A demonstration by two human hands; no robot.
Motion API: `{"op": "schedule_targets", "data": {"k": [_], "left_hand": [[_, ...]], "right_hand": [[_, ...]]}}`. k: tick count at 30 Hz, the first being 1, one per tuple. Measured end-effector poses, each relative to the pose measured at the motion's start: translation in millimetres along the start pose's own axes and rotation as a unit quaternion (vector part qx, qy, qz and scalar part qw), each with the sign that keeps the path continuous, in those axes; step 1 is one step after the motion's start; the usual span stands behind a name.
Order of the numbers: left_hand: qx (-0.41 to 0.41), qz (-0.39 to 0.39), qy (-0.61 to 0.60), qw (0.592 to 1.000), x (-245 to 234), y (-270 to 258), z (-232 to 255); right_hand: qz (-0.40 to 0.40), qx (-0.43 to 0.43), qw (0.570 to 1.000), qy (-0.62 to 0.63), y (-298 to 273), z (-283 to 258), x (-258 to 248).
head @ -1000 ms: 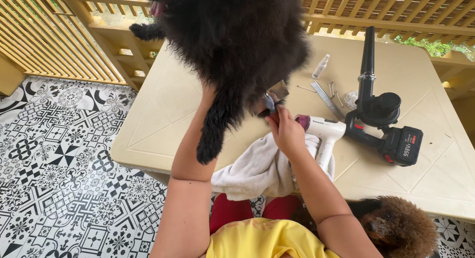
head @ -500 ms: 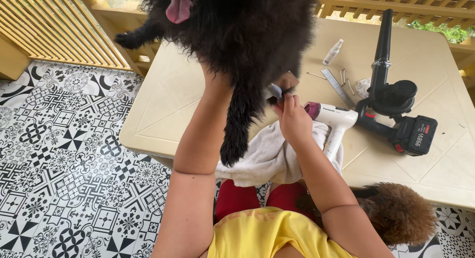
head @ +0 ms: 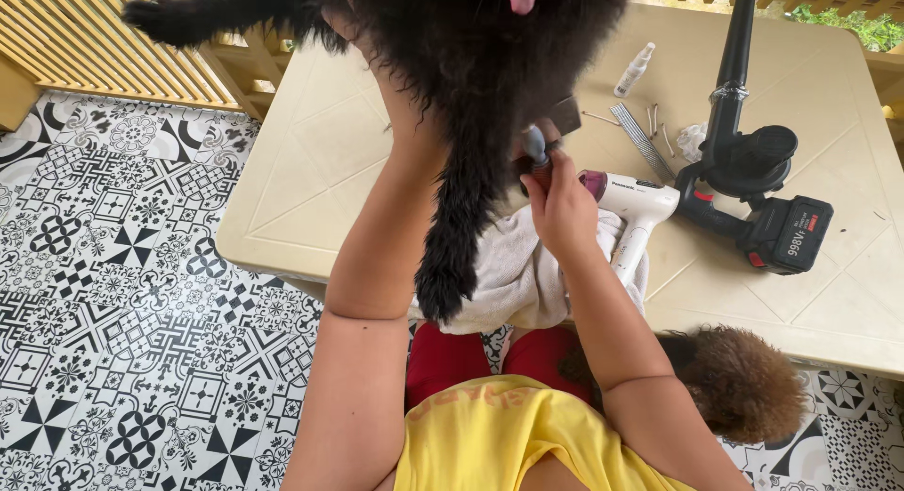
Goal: The person dries and brushes a small black dog using a hair dryer and a slicker brush on a table.
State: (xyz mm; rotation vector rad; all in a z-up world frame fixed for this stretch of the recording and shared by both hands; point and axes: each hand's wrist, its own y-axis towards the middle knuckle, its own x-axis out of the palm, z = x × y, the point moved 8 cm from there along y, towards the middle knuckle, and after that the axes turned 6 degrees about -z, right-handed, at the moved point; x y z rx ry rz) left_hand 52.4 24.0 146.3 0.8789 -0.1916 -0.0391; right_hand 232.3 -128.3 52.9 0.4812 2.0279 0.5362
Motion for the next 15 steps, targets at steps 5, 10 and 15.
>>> {"op": "schedule_targets", "data": {"k": [5, 10, 15], "left_hand": [[0.043, -0.033, 0.023, 0.998, -5, -11, -32], [0.098, -0.014, 0.155, 0.983, -8, 3, -22], [0.065, -0.087, 0.054, 0.993, 10, -2, -18]], "right_hand": [[0.058, -0.067, 0.994, 0.062, 26, -8, -26], [-0.064, -0.018, 0.988, -0.139, 15, -8, 22], [-0.008, 0.0, 1.0, -0.009, 1, -1, -18]]}}
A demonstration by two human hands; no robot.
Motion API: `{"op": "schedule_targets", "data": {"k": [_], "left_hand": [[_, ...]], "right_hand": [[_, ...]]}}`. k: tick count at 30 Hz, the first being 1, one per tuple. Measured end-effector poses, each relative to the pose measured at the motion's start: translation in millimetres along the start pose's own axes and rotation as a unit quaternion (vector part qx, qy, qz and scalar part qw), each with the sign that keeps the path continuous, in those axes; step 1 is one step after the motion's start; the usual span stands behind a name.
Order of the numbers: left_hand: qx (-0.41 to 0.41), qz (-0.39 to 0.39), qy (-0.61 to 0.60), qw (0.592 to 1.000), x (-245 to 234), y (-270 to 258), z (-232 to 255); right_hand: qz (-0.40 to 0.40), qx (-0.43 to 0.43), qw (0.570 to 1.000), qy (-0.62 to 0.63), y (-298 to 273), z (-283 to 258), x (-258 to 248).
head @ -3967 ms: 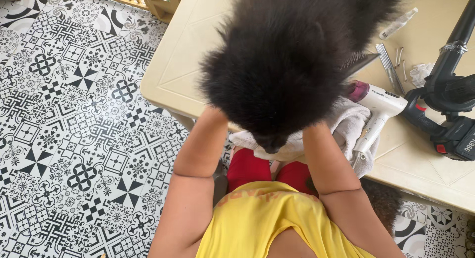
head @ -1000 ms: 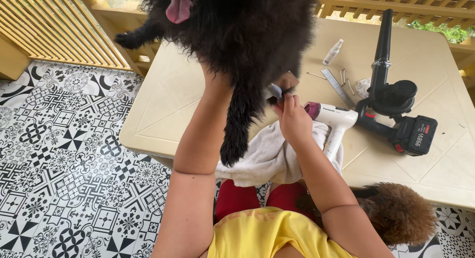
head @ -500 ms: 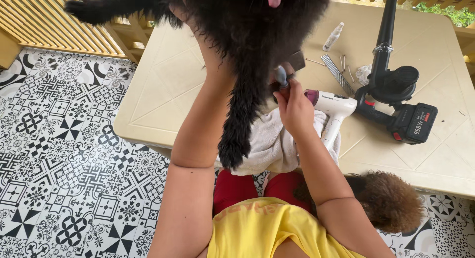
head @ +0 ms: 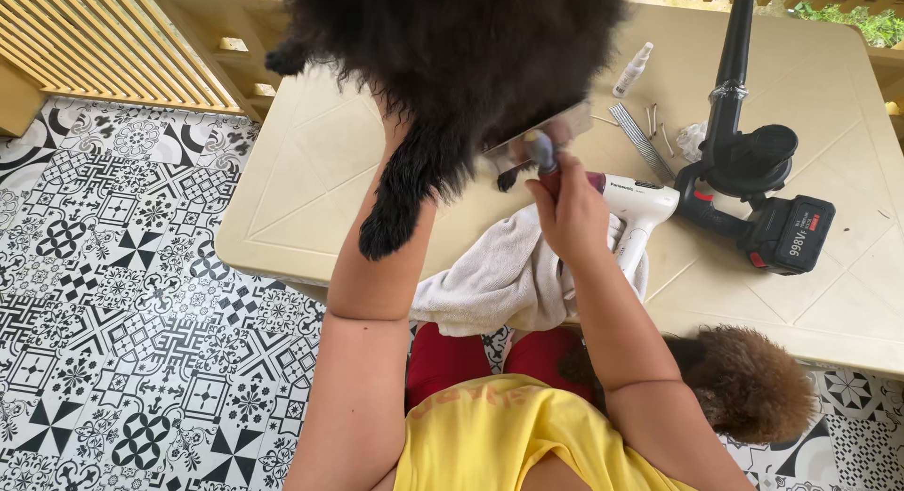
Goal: The person dries and brushes a small black dog using a hair dryer and a slicker brush on a table.
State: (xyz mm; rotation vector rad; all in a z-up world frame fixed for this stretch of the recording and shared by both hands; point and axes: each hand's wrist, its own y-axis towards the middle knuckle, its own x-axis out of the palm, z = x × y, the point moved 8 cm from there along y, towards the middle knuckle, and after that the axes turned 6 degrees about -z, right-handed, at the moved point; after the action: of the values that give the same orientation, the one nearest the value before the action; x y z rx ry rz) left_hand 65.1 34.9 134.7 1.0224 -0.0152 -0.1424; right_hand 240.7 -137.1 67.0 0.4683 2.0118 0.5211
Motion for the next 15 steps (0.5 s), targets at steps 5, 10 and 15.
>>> {"op": "schedule_targets", "data": {"k": [5, 10, 15], "left_hand": [[-0.033, -0.019, -0.029, 0.999, 8, -6, -2], [-0.045, 0.003, -0.023, 0.999, -21, 18, -10], [-0.054, 0.002, -0.031, 0.998, -33, 5, -13]], "right_hand": [[0.075, -0.103, 0.992, 0.007, 49, -22, -14], [0.008, -0.041, 0.997, -0.059, 27, -10, 18], [0.075, -0.027, 0.988, 0.134, 19, 3, -17]]}}
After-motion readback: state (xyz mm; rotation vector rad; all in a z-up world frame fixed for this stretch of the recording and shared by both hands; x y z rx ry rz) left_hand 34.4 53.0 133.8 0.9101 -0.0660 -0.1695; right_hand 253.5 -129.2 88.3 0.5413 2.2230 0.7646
